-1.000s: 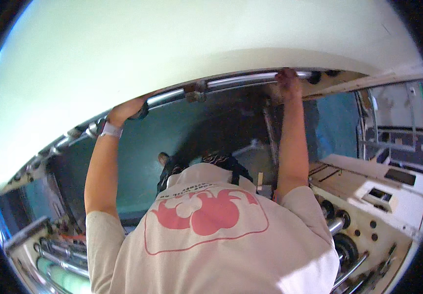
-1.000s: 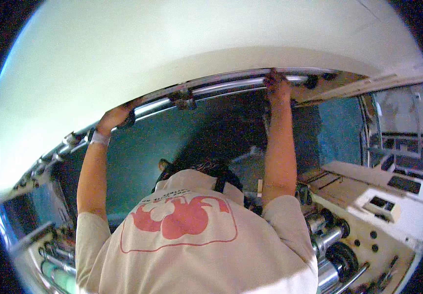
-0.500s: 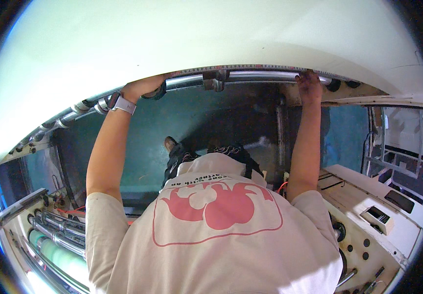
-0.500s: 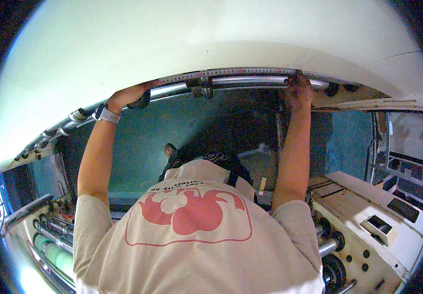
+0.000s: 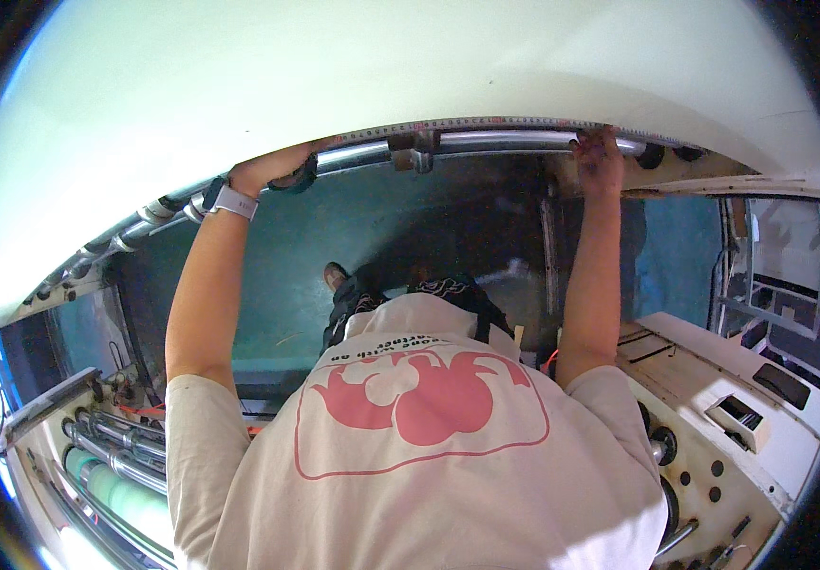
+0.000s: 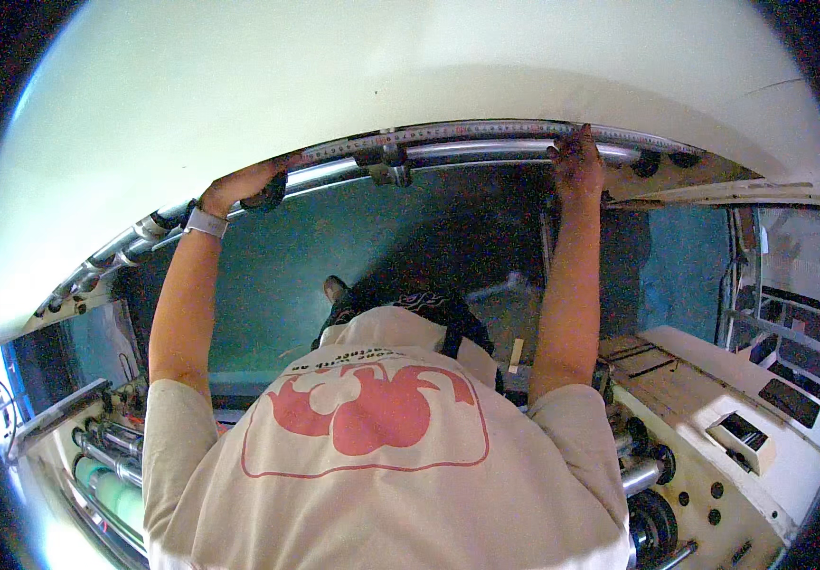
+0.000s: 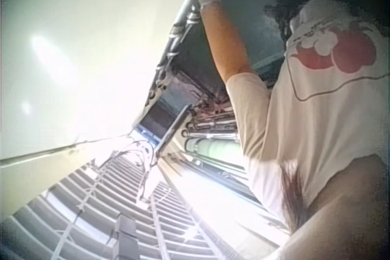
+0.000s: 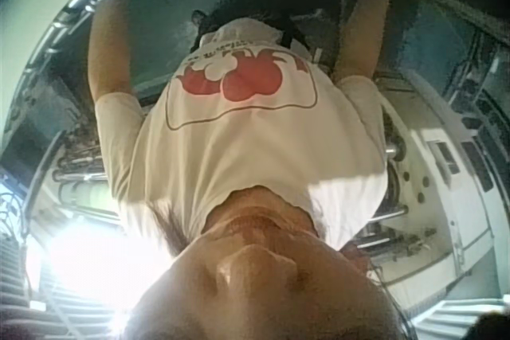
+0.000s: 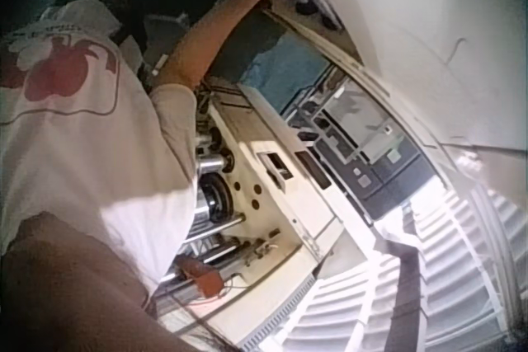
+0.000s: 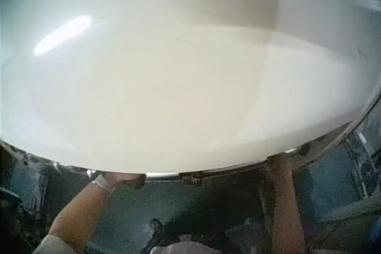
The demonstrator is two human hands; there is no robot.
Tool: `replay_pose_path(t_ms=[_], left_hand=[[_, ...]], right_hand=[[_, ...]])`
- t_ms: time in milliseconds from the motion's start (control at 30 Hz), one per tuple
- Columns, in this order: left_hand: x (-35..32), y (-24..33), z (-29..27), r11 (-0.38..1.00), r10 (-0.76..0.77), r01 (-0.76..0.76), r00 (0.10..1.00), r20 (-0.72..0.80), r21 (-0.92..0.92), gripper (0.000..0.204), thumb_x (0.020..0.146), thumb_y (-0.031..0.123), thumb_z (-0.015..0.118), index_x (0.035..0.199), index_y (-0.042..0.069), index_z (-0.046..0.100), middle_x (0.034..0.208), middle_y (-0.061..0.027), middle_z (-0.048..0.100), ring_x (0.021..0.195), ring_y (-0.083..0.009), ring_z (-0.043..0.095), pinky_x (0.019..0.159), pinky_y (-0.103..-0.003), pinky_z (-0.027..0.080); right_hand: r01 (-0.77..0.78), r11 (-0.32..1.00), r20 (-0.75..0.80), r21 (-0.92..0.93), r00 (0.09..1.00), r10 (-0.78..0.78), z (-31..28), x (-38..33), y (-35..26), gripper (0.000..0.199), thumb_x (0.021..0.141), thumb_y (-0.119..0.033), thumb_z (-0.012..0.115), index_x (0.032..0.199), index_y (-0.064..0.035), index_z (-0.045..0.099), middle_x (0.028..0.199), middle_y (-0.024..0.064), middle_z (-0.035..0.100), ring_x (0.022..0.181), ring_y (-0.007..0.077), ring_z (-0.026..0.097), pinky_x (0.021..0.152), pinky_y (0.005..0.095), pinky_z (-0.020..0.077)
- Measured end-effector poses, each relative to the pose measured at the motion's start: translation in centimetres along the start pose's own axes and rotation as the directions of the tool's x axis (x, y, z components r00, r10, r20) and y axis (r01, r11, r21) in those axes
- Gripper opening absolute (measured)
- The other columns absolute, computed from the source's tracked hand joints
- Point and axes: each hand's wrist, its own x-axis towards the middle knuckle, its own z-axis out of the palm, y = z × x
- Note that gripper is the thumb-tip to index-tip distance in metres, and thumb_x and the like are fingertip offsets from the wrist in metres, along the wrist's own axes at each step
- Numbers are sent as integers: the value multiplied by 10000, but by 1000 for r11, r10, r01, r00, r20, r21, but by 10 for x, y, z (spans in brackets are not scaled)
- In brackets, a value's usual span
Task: The person uses a tape measure to measure the distance between metal rollers on a large industrial machine. They repeatedly extend the tape measure across different sections of the machine's roller assembly, holding it in place with both hands to read the dimensions.
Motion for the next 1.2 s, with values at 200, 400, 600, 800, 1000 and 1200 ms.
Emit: replay_pose_path(t_ms=[200, 400, 600, 800, 1000, 1200], left_hand=[[4, 0, 1, 996, 74, -75, 997, -30, -42, 363, 804, 365, 528, 1028, 83, 575, 942, -100, 596, 839, -211, 563, 754, -299, 436], [0, 6, 2, 993, 17, -26, 997, -78, -116, 340, 768, 352, 583, 940, 59, 607, 806, -98, 616, 723, -200, 573, 696, -303, 453], [-7, 20, -11, 965, 203, -216, 974, -102, -145, 255, 807, 292, 545, 882, 57, 609, 702, -50, 577, 631, -140, 513, 626, -260, 425], [-2, 21, -12, 948, 77, -41, 992, 102, -316, 165, 801, 213, 555, 825, 52, 578, 676, -34, 545, 614, -127, 488, 618, -259, 409], [2, 18, -11, 952, 84, -64, 995, 53, -298, 170, 781, 219, 562, 804, 51, 565, 700, -36, 538, 654, -132, 485, 653, -257, 401], [-5, 29, -15, 946, 42, -26, 998, 43, -323, 135, 771, 168, 582, 812, 40, 583, 741, -67, 574, 699, -157, 527, 699, -279, 427]], right_hand=[[-66, 997, -42, 30, 997, 67, -1, -13, 7, 272, 847, -350, 466, 707, -118, 492, 626, 25, 495, 559, 163, 479, 523, 307, 428], [-116, 962, 123, 245, 988, 88, 55, -98, 9, 404, 832, -464, 423, 596, -136, 415, 514, 6, 389, 494, 153, 378, 612, 365, 373], [-29, 916, 905, 400, 175, -389, 160, -227, -74, 419, 812, -458, 433, 560, -123, 418, 540, 32, 449, 497, 173, 436, 617, 399, 376], [-183, 796, 814, 578, 61, -577, 186, -281, -121, 395, 850, -87, 411, 456, -70, 386, 448, 86, 413, 431, 183, 496, 859, 396, 454], [-280, 798, 810, 533, -103, -577, 197, -269, -118, 356, 879, -142, 348, 541, -78, 439, 542, 57, 443, 490, 163, 460, 689, 348, 408], [-196, 810, 831, 552, 59, -552, 195, -283, -120, 469, 903, -146, 264, 452, -71, 367, 449, 54, 382, 395, 152, 429, 877, 421, 438]])
